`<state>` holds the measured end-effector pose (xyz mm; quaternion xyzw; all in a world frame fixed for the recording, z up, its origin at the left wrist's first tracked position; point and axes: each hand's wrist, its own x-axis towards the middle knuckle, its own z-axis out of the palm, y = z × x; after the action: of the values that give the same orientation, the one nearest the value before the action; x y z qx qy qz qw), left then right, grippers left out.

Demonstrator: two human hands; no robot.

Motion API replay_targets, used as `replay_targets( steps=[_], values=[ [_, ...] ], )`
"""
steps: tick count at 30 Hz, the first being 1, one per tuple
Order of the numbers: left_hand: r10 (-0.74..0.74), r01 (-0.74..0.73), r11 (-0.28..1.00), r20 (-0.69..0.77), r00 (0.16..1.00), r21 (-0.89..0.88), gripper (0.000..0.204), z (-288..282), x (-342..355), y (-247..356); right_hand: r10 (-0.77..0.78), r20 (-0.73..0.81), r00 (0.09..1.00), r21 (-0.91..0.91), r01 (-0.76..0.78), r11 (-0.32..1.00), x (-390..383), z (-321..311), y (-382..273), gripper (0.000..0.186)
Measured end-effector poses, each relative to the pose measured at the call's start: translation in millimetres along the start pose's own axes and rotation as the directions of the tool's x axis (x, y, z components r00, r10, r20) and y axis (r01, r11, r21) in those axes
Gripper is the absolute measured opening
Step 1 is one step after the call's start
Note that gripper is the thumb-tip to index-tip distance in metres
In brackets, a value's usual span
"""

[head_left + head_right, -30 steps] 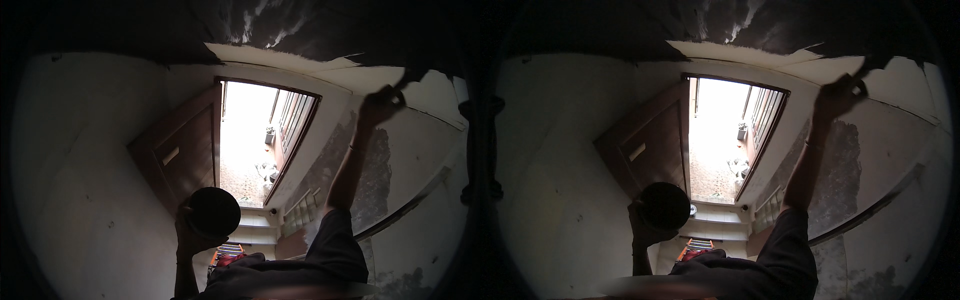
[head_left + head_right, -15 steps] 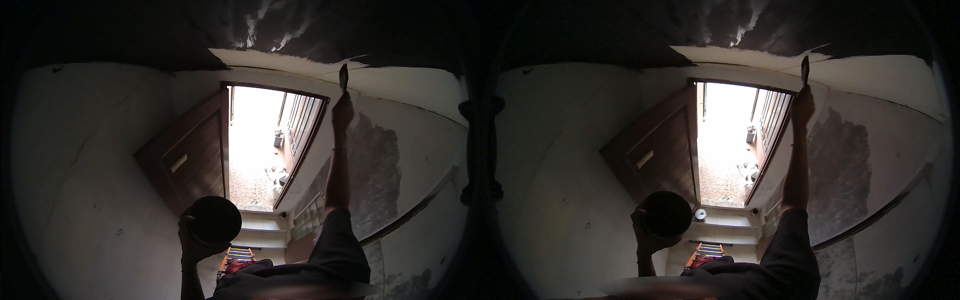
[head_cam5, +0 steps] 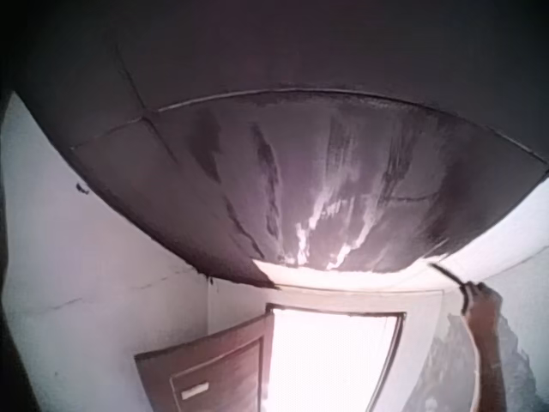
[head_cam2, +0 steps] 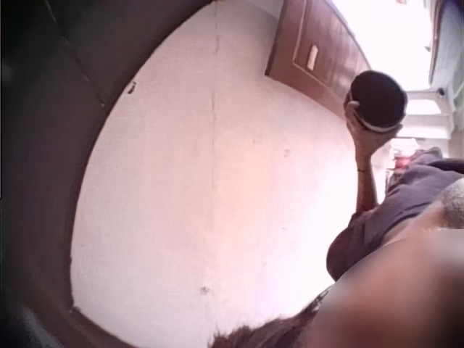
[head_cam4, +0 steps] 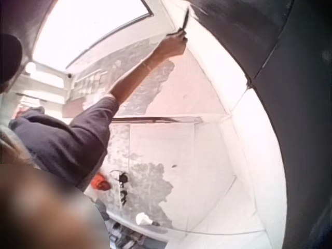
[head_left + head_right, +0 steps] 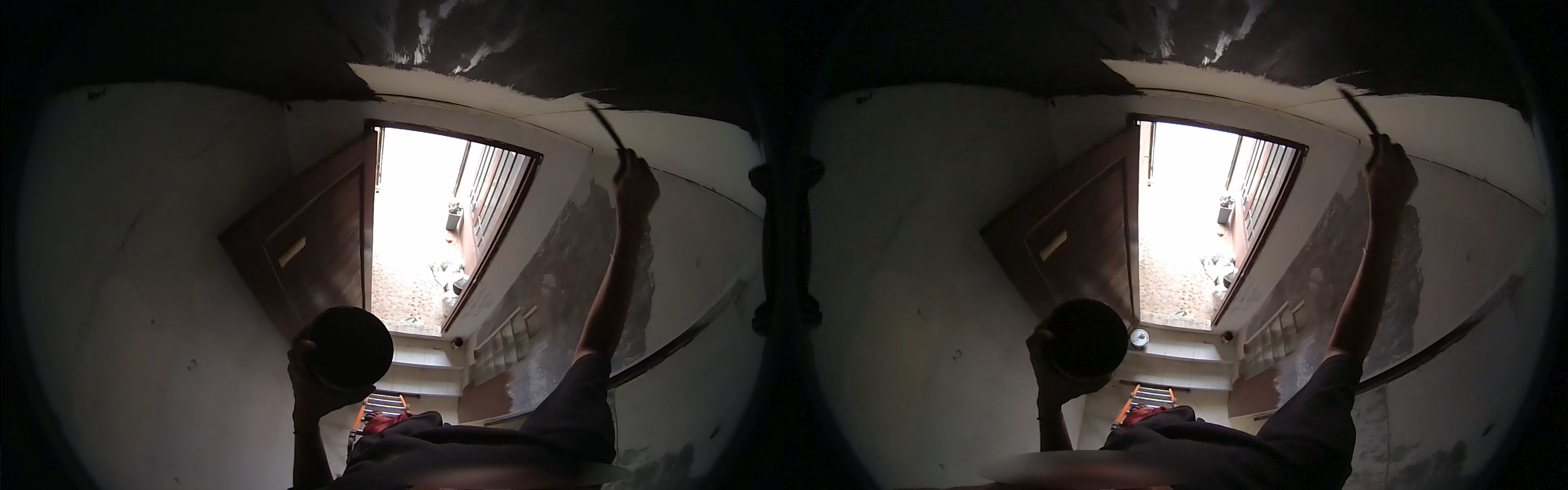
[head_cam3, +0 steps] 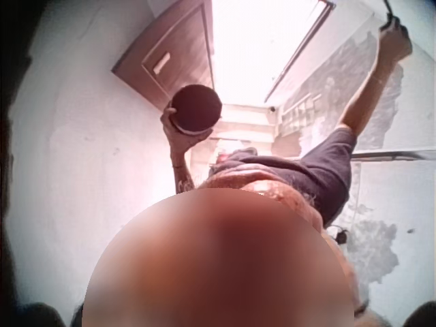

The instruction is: The person paints a ceiling with black paint using a brush and a small container. They repeatedly dip the brush into the container and apply paint to the ceiling surface in a stairwell area.

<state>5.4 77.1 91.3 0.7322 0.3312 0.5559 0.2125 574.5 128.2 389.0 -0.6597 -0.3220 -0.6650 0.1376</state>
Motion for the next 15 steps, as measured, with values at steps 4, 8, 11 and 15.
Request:
replay_targets(
  steps=[4, 8, 11, 15],
  values=[
    [0.010, -0.004, 0.994, -0.057, 0.998, 0.107, 0.118, 5, -3, 3, -0.134, -0.041, 0.990, -0.022, 0.133, 0.991, 31, 8, -9, 0.022],
    [0.017, -0.010, 0.994, -0.064, 0.998, 0.112, 0.119, 0, 0, 4, 0.010, -0.362, 0.932, -0.063, -0.035, 0.997, 17, -23, 7, 0.014],
    [-0.015, 0.020, 0.996, -0.061, 0.998, 0.081, 0.118, 0, 0, 2, 0.034, -0.350, 0.936, 0.060, -0.014, 0.998, -4, -29, 0, 0.016],
    [-0.065, 0.067, 0.997, -0.031, 0.997, 0.040, 0.118, 7, -3, 2, -0.057, -0.099, 0.993, -0.005, 0.057, 0.998, 17, 0, -24, 0.020]
  ],
)
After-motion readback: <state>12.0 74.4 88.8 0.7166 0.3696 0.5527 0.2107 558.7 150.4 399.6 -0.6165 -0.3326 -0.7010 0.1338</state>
